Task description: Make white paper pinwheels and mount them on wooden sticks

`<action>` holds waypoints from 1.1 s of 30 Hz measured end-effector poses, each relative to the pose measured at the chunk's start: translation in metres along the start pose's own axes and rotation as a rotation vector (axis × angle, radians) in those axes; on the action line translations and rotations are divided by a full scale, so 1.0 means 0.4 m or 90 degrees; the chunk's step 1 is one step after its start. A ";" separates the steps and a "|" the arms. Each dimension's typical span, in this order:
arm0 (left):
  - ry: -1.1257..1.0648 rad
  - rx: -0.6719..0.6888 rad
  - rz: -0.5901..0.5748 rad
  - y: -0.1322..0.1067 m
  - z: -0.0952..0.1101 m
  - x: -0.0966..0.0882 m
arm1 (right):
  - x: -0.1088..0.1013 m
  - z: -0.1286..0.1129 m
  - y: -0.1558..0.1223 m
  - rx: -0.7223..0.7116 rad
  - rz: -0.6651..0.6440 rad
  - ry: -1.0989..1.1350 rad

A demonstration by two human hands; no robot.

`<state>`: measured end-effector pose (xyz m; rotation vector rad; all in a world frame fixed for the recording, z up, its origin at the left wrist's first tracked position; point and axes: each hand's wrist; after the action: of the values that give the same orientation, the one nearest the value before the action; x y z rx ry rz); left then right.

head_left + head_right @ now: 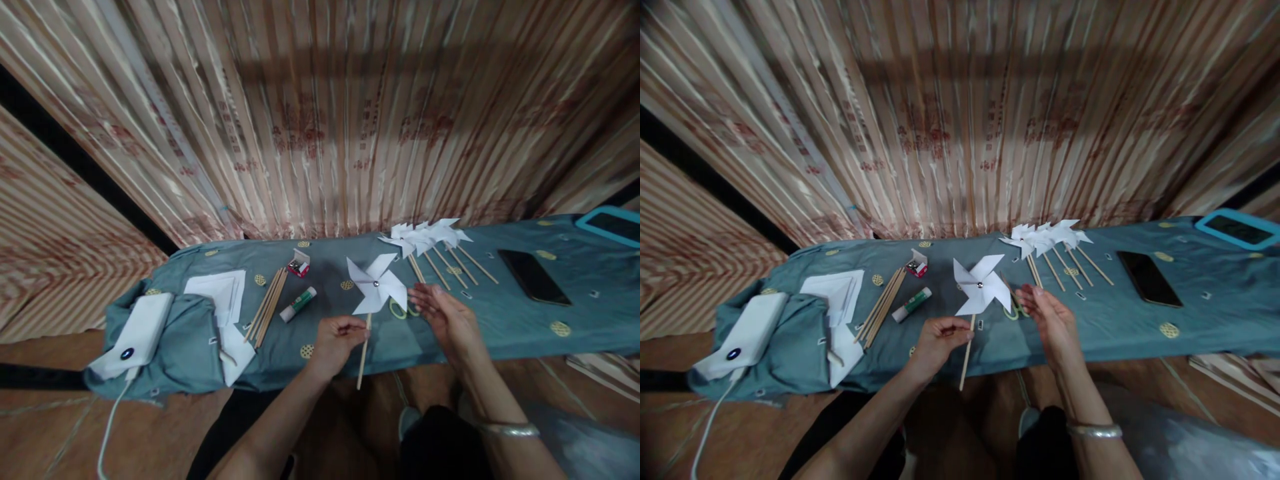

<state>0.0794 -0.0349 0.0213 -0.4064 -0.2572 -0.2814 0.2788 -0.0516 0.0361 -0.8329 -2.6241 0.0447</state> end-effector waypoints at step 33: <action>0.038 0.003 0.001 0.002 -0.025 -0.009 | 0.062 0.031 -0.020 0.084 -0.153 0.019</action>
<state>0.0781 -0.0375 0.0112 -0.3936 -0.1993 -0.2907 0.2511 -0.0433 0.0346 -0.4666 -2.6411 0.1374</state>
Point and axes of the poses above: each hand's wrist, its own y-axis towards the middle knuckle, its own x-axis out of the palm, z = x × y, and after that the axes turned 3 degrees about -x, right-handed
